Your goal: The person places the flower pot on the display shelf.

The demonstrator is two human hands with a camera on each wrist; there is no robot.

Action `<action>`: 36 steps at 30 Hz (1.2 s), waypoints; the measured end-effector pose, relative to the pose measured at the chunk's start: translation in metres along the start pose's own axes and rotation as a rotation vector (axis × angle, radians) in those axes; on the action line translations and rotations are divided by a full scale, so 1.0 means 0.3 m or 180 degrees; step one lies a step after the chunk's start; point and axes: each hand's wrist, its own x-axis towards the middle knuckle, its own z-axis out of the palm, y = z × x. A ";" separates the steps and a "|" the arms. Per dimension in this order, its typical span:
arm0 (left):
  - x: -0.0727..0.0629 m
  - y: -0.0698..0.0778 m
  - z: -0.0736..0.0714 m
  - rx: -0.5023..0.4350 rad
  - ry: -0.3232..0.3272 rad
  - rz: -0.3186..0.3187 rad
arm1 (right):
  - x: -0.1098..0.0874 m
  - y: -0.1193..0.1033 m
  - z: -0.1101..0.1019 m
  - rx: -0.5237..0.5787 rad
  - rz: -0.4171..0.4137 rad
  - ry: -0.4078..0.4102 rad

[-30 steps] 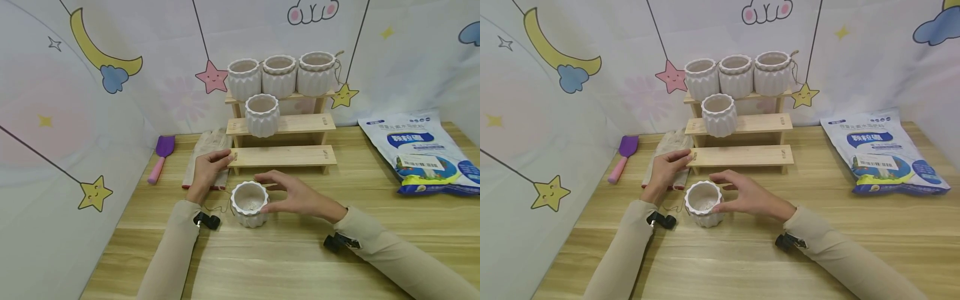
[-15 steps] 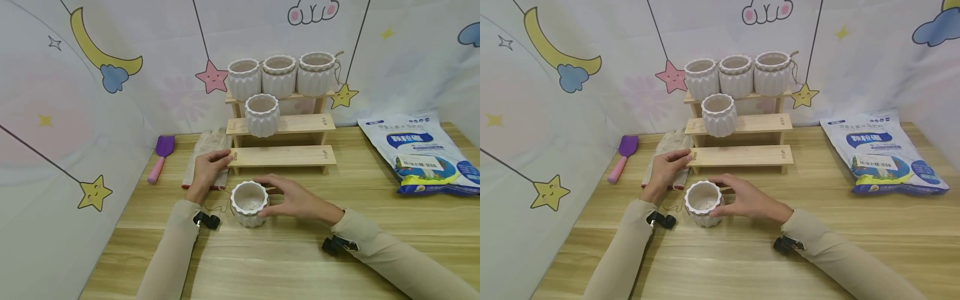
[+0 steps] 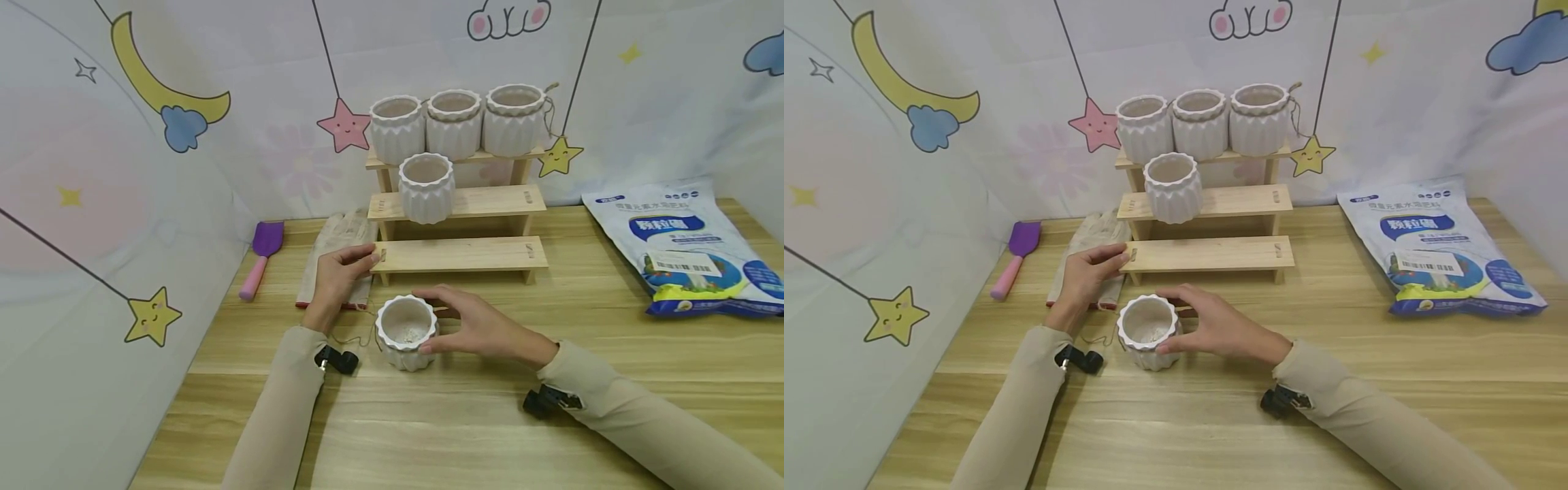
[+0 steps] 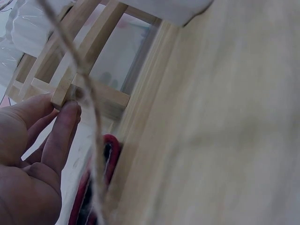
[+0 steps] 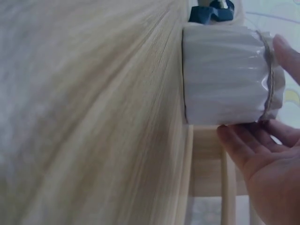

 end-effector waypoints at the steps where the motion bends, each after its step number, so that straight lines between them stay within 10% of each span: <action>1: 0.000 -0.001 0.000 0.0003 0.0001 0.0003 | 0.001 0.001 0.001 -0.0011 -0.0001 0.0009; 36: 0.004 -0.007 -0.004 0.0026 -0.0028 0.0047 | -0.007 0.007 0.014 0.0111 -0.0161 0.0257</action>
